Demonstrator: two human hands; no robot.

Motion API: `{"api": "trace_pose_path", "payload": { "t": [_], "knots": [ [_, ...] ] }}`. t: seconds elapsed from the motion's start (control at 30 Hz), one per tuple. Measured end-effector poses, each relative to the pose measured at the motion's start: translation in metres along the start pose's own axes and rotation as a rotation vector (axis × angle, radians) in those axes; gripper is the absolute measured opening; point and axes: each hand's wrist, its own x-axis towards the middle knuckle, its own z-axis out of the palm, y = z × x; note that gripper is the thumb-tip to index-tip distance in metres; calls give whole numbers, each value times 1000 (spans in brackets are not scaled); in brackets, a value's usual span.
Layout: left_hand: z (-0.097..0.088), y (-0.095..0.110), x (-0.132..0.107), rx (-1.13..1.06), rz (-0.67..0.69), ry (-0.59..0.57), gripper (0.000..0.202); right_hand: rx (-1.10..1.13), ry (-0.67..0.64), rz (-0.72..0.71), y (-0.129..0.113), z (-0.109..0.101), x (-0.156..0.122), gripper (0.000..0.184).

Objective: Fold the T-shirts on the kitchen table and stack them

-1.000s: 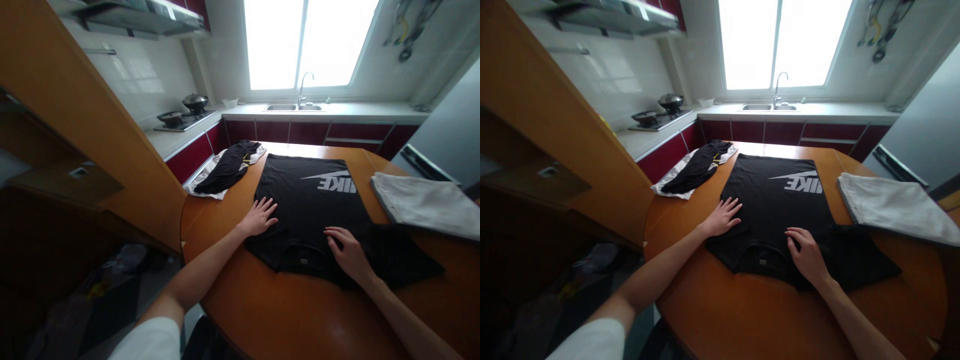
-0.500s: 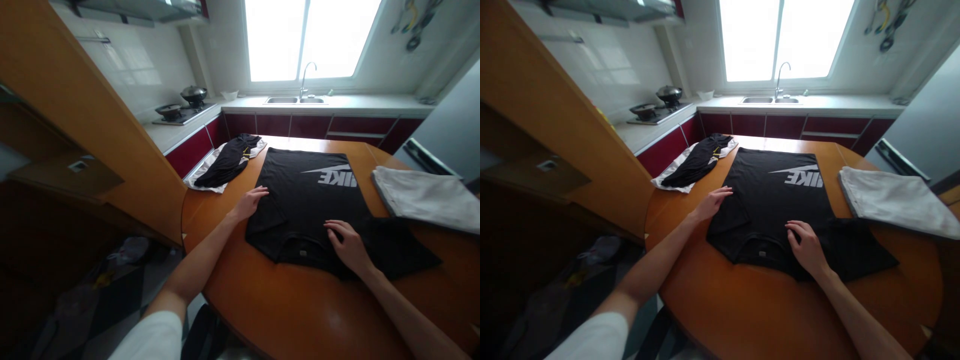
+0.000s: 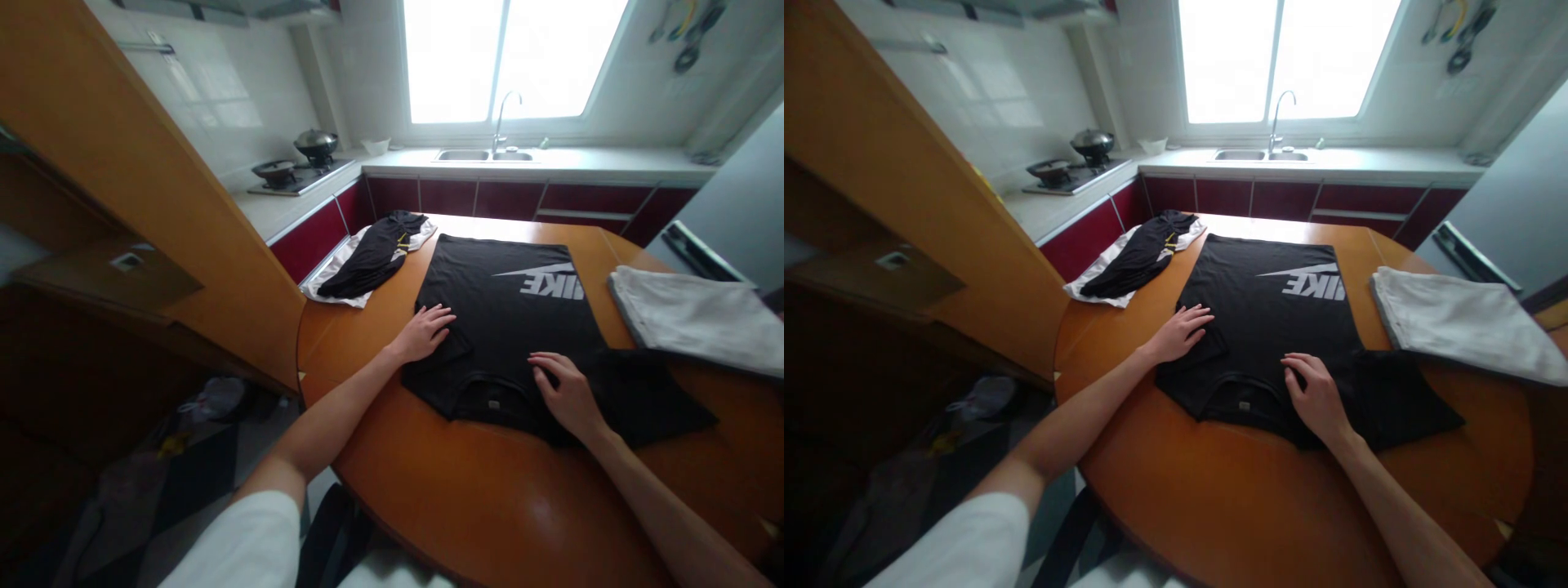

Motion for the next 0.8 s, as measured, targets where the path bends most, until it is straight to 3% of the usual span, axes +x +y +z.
{"api": "trace_pose_path", "payload": {
  "t": [0.1, 0.2, 0.37, 0.47, 0.57, 0.67, 0.8],
  "knots": [
    [-1, -4, 0, 1, 15, -16, 44, 0, -37, -77, -19, -1, 3, 24],
    [7, -4, 0, 51, -15, -77, 49, 16, -177, -215, -49, 6, 6, 24],
    [15, 0, 1, 97, -50, -60, 50, 41, -389, -423, -107, 41, 12, 29],
    [13, 0, 2, 17, -42, -30, 47, 59, -485, -512, -133, 66, 15, 38],
    [5, -10, 5, -131, -47, 76, 42, 37, -587, -539, -146, 88, 13, 51],
    [-10, -34, 7, -219, -128, 281, 42, 12, -655, -519, -148, 101, 8, 57],
    [-34, -74, 2, -192, -288, 474, 45, 17, -583, -419, -146, 105, 11, 52]
  ]
}}
